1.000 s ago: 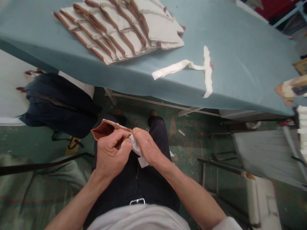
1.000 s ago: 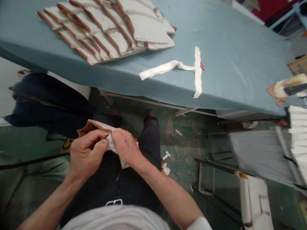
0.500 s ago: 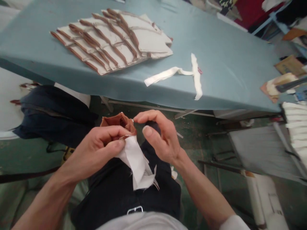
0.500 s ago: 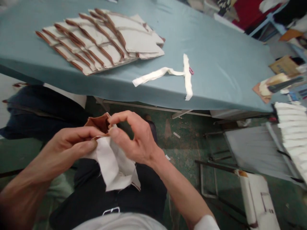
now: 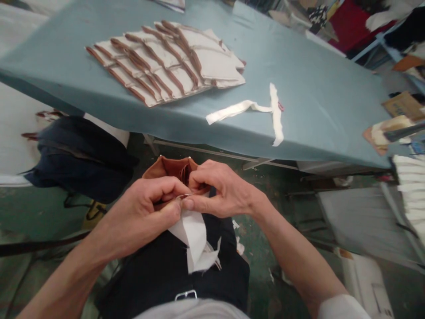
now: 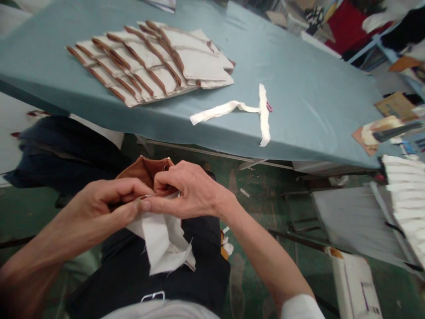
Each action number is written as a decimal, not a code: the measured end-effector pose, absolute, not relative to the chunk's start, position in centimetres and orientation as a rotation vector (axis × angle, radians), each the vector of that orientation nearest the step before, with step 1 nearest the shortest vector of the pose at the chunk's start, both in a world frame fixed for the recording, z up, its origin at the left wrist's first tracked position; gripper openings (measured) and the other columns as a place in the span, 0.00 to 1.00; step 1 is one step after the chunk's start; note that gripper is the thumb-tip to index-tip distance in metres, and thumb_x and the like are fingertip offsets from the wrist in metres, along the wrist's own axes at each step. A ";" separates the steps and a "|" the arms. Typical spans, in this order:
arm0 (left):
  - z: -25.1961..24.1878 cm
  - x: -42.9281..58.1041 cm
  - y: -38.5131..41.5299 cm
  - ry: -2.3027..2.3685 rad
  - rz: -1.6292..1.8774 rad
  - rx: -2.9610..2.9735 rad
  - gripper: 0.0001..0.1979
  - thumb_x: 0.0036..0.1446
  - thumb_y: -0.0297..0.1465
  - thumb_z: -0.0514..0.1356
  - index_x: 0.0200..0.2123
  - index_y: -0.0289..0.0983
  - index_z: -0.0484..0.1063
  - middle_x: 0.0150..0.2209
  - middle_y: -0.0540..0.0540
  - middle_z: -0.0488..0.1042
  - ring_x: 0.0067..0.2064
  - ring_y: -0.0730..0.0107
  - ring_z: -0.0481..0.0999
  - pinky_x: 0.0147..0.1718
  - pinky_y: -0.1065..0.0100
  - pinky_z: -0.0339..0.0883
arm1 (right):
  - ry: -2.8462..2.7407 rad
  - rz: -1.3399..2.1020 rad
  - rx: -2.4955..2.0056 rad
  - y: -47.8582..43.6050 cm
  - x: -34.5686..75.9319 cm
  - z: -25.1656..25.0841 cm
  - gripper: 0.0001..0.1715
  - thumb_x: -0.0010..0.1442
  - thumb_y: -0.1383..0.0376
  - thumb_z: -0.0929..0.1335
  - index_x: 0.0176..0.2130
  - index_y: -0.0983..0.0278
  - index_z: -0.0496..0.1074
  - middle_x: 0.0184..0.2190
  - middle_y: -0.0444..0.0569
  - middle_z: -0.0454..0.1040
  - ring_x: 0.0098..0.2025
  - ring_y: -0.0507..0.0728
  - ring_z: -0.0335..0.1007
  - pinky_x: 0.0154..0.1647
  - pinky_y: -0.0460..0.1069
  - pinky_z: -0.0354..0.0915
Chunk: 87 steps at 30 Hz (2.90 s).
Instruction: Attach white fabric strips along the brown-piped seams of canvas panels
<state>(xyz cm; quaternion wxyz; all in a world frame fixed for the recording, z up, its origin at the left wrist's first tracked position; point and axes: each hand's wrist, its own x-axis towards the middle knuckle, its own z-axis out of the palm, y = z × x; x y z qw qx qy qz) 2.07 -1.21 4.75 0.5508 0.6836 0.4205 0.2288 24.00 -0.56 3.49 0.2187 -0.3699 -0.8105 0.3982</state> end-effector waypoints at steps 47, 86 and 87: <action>-0.7 0.8 -3.4 0.807 1.116 2.686 0.11 0.69 0.21 0.59 0.50 0.34 0.79 0.41 0.37 0.88 0.33 0.59 0.85 0.36 0.62 0.80 | -1.270 1.930 -1.157 -2.8 21.9 0.7 0.11 0.53 0.57 0.67 0.27 0.61 0.67 0.21 0.39 0.62 0.25 0.50 0.52 0.25 0.46 0.51; 0.6 0.2 -2.0 0.655 0.533 2.171 0.14 0.78 0.33 0.56 0.38 0.39 0.77 0.29 0.56 0.79 0.28 0.76 0.78 0.29 0.73 0.62 | -2.458 0.207 -1.113 -6.9 23.8 3.2 0.14 0.77 0.70 0.67 0.37 0.64 0.77 0.31 0.45 0.82 0.34 0.55 0.70 0.36 0.51 0.63; 1.0 0.3 -1.9 0.653 0.505 2.125 0.14 0.77 0.33 0.57 0.36 0.39 0.76 0.28 0.56 0.78 0.27 0.77 0.76 0.28 0.74 0.61 | -2.461 0.212 -1.107 -7.1 23.8 3.4 0.14 0.77 0.70 0.67 0.37 0.64 0.77 0.31 0.45 0.82 0.34 0.55 0.70 0.36 0.51 0.63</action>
